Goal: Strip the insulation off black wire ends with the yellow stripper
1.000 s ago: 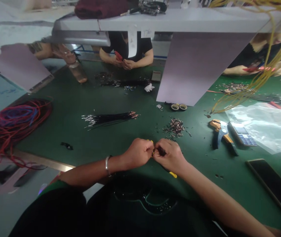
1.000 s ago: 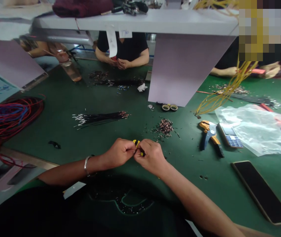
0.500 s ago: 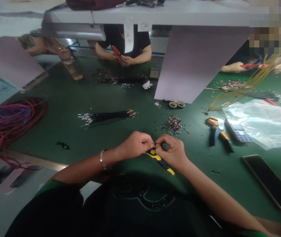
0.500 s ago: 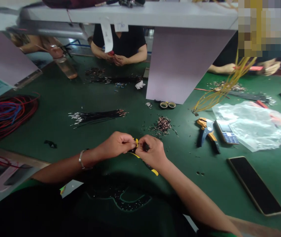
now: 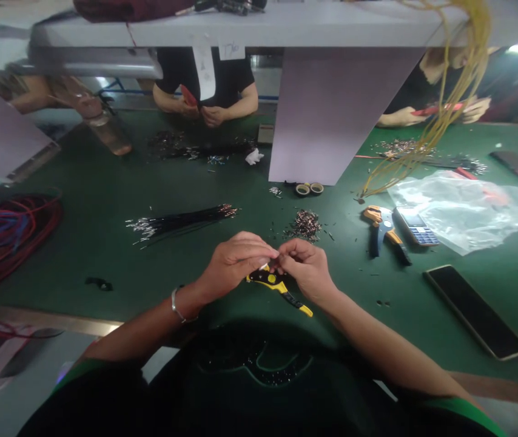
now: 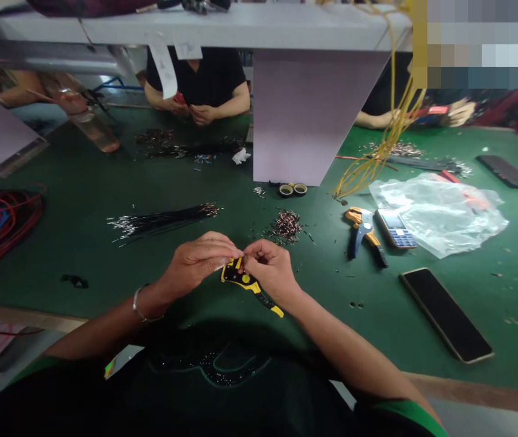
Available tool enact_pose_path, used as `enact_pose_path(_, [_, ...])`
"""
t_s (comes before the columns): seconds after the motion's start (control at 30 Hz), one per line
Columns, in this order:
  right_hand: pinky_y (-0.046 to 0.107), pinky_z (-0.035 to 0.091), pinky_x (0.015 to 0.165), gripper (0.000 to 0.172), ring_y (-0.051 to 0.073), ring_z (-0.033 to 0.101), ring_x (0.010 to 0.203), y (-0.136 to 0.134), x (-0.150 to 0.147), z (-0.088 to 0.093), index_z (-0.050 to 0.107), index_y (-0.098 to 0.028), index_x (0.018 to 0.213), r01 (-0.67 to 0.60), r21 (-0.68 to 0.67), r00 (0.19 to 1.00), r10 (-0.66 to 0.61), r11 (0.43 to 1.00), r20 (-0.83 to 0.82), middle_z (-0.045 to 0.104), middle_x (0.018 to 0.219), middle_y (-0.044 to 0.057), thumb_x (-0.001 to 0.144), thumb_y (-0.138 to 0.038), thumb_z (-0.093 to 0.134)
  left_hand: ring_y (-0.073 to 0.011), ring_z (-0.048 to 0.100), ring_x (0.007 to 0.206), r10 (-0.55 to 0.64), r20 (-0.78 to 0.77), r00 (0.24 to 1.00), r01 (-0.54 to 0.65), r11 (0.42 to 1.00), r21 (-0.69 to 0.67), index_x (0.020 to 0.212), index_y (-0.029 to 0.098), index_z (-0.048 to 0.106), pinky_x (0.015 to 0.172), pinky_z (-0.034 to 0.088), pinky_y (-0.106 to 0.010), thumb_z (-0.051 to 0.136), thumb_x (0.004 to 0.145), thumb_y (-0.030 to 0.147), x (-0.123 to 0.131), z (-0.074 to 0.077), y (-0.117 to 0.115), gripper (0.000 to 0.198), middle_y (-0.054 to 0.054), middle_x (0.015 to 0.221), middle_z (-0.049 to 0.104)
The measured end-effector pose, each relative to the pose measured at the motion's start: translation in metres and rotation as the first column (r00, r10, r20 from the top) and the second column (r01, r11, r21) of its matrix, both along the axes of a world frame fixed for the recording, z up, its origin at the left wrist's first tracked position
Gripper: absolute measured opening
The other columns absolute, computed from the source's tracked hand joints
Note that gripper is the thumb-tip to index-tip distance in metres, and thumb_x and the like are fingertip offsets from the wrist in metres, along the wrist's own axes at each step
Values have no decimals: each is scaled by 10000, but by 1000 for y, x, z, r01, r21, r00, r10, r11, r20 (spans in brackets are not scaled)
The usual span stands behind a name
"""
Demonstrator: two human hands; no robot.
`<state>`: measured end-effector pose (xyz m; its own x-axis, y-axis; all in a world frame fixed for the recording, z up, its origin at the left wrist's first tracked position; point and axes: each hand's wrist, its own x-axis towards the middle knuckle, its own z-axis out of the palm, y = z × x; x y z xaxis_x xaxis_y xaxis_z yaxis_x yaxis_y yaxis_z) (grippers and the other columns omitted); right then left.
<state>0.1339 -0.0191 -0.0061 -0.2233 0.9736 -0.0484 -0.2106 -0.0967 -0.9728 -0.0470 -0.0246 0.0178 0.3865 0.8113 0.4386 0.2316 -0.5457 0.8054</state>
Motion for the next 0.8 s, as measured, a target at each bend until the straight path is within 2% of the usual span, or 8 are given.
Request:
enact_pose_path(0.13, [227, 460, 496, 67, 107, 585, 470, 0, -3, -6, 641, -184, 667, 0, -11, 998, 0, 1000, -59, 645, 515, -34, 682, -185, 706, -194, 630, 976, -3, 92, 996, 12, 995, -101, 960, 263, 769, 909, 507, -363, 657, 846, 162, 7, -1, 5, 189, -39, 922, 752])
enact_pose_path(0.27, [235, 480, 513, 90, 113, 605, 483, 3, -5, -9, 646, -182, 672, -38, -44, 978, 28, 998, -206, 653, 540, -27, 719, -215, 714, -195, 633, 1018, -5, 243, 970, 61, 973, -222, 952, 268, 768, 923, 516, -370, 610, 871, 151, 12, -9, 9, 213, -43, 960, 736])
enact_pose_path(0.37, [233, 485, 497, 82, 105, 587, 458, 5, -6, -7, 657, -179, 665, -39, -114, 949, 1, 993, -315, 652, 540, -27, 708, -215, 717, -199, 629, 1060, 9, 277, 961, 74, 955, -287, 975, 260, 762, 964, 501, -381, 623, 857, 152, 14, -15, 10, 211, -47, 1030, 725])
enact_pose_path(0.47, [245, 510, 497, 94, 100, 557, 437, 6, -8, -6, 654, -181, 650, -44, -163, 935, -17, 986, -354, 645, 527, -31, 681, -220, 733, -201, 649, 1002, 52, 298, 953, 65, 927, -369, 922, 227, 770, 907, 528, -354, 671, 821, 170, 16, -14, 11, 153, -59, 996, 721])
enact_pose_path(0.57, [269, 538, 517, 142, 98, 535, 438, 5, -10, -6, 640, -187, 647, -42, -144, 944, -8, 989, -331, 647, 544, -32, 678, -259, 759, -178, 669, 801, 128, 397, 909, 91, 869, -487, 801, 181, 761, 726, 565, -318, 684, 805, 202, 22, -7, 11, 80, -60, 867, 713])
enact_pose_path(0.63, [271, 536, 520, 189, 99, 535, 450, 4, -10, -6, 624, -190, 647, -30, -105, 957, -2, 994, -289, 651, 567, -23, 701, -304, 763, -160, 643, 664, 167, 471, 866, 154, 808, -568, 760, 156, 745, 613, 556, -311, 702, 782, 229, 27, -1, 12, 87, -56, 786, 696])
enact_pose_path(0.7, [268, 521, 526, 233, 103, 544, 473, 3, -11, -6, 602, -190, 645, -19, -60, 972, 5, 998, -237, 653, 586, -10, 741, -348, 744, -140, 606, 579, 186, 508, 841, 208, 756, -621, 745, 138, 734, 571, 540, -310, 724, 755, 246, 31, 4, 13, 109, -49, 711, 672])
enact_pose_path(0.8, [268, 499, 548, 217, 119, 568, 517, 2, -10, -9, 590, -191, 674, 8, 0, 993, -8, 1000, -117, 640, 581, -4, 774, -348, 703, -96, 540, 506, 220, 516, 827, 221, 718, -660, 743, 128, 725, 539, 496, -265, 738, 732, 235, 35, 7, 16, 108, -31, 647, 643])
